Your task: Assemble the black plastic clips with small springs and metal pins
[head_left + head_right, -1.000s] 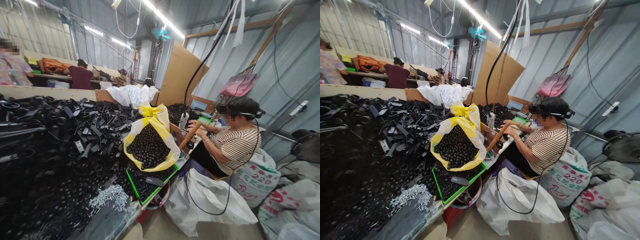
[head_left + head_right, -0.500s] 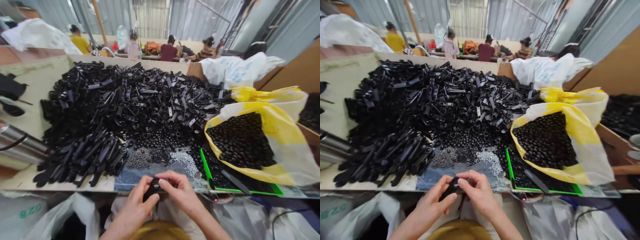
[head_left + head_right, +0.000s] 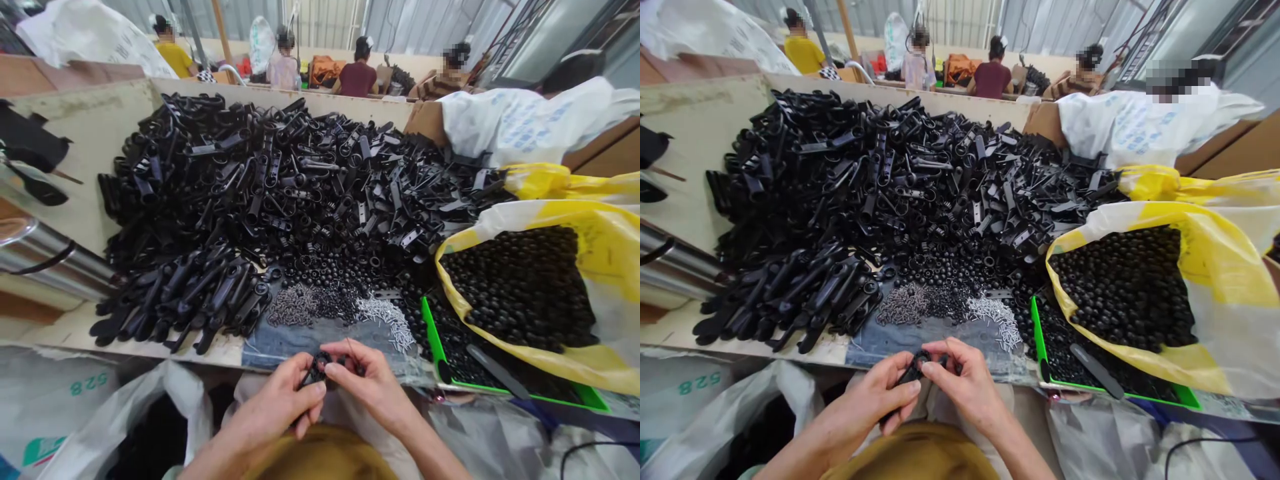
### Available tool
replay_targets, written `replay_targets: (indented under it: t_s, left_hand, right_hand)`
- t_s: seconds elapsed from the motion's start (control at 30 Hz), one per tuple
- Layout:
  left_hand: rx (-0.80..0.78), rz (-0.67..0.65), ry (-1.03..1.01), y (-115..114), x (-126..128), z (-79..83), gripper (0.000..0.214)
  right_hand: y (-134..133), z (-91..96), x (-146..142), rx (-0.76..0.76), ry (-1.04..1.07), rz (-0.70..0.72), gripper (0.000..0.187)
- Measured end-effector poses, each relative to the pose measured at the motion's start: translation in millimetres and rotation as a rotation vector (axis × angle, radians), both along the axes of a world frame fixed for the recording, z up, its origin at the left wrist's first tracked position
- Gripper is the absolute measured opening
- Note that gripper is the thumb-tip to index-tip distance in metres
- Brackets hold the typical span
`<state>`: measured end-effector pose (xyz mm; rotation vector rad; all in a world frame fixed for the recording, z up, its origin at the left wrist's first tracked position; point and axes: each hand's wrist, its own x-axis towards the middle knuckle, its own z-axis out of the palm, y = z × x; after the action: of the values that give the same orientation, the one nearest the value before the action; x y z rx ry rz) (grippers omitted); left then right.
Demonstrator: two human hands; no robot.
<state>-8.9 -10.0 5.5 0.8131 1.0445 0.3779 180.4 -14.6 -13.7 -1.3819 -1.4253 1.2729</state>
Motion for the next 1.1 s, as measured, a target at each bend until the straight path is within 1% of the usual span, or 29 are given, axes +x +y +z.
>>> replay_targets:
  t_s: [0.1, 0.2, 0.3, 0.37, 0.4, 0.43, 0.47, 0.53, 0.57, 0.6, 0.67, 0.7, 0.73, 0.83, 0.93, 1.0, 1.1]
  left_hand:
    - [-0.009, 0.063, 0.014, -4, 1, -3.2, 0.048]
    - [-0.061, 0.133, 0.007, -13, -2, -5.9, 0.057]
    - [-0.103, 0.131, 0.033, -24, -10, -10.0, 0.050]
    - [-0.091, 0.102, 0.064, -25, -15, -11.5, 0.043]
    - [-0.059, 0.097, 0.085, -23, -16, -11.3, 0.039]
    - [0.007, 0.105, 0.115, -19, -17, -10.4, 0.035]
    - [0.109, 0.120, 0.160, -12, -16, -8.9, 0.031]
    - [0.382, 0.140, 0.336, 5, -12, -5.5, 0.020]
    - [0.523, 0.115, 0.476, 14, -9, -4.3, 0.014]
    - [0.651, 0.063, 0.643, 23, -5, -4.0, 0.009]
    - [0.830, -0.056, 0.915, 38, 2, -6.2, 0.012]
    - [0.888, -0.103, 0.993, 43, 6, -8.6, 0.014]
    - [0.928, -0.136, 1.027, 46, 8, -11.4, 0.014]
    - [0.995, -0.194, 1.029, 51, 11, -19.0, 0.017]
    - [1.066, -0.259, 1.017, 54, 7, -22.1, 0.018]
    - [1.110, -0.278, 1.013, 56, 2, -23.4, 0.015]
    - [1.180, -0.275, 1.006, 56, -3, -26.9, 0.011]
  right_hand:
    - [-3, -3.5, -4, 0.008, -0.007, -0.027, 0.022]
    - [-13, -10.8, -10, 0.027, -0.038, -0.050, 0.019]
    - [-24, -14.0, -14, 0.037, -0.055, -0.034, 0.017]
    - [-26, -10.9, -13, 0.026, -0.060, 0.031, 0.019]
    - [-25, -8.3, -10, 0.020, -0.062, 0.064, 0.020]
    - [-22, -5.5, -6, 0.022, -0.071, 0.079, 0.021]
    - [-16, -3.0, -1, 0.035, -0.090, 0.071, 0.021]
    - [-1, 0.2, 11, 0.092, -0.168, 0.005, 0.018]
    - [7, 0.7, 17, 0.128, -0.221, -0.035, 0.017]
    - [16, 0.7, 22, 0.163, -0.276, -0.063, 0.017]
    - [31, -0.7, 30, 0.219, -0.368, -0.079, 0.017]
    - [36, -1.7, 33, 0.238, -0.397, -0.075, 0.016]
    - [40, -2.8, 33, 0.249, -0.415, -0.068, 0.016]
    - [43, -5.3, 31, 0.246, -0.416, -0.038, 0.016]
    - [42, -5.4, 24, 0.235, -0.385, 0.001, 0.016]
    - [43, -4.2, 18, 0.222, -0.359, 0.031, 0.014]
    - [45, -2.9, 6, 0.151, -0.285, 0.039, 0.011]
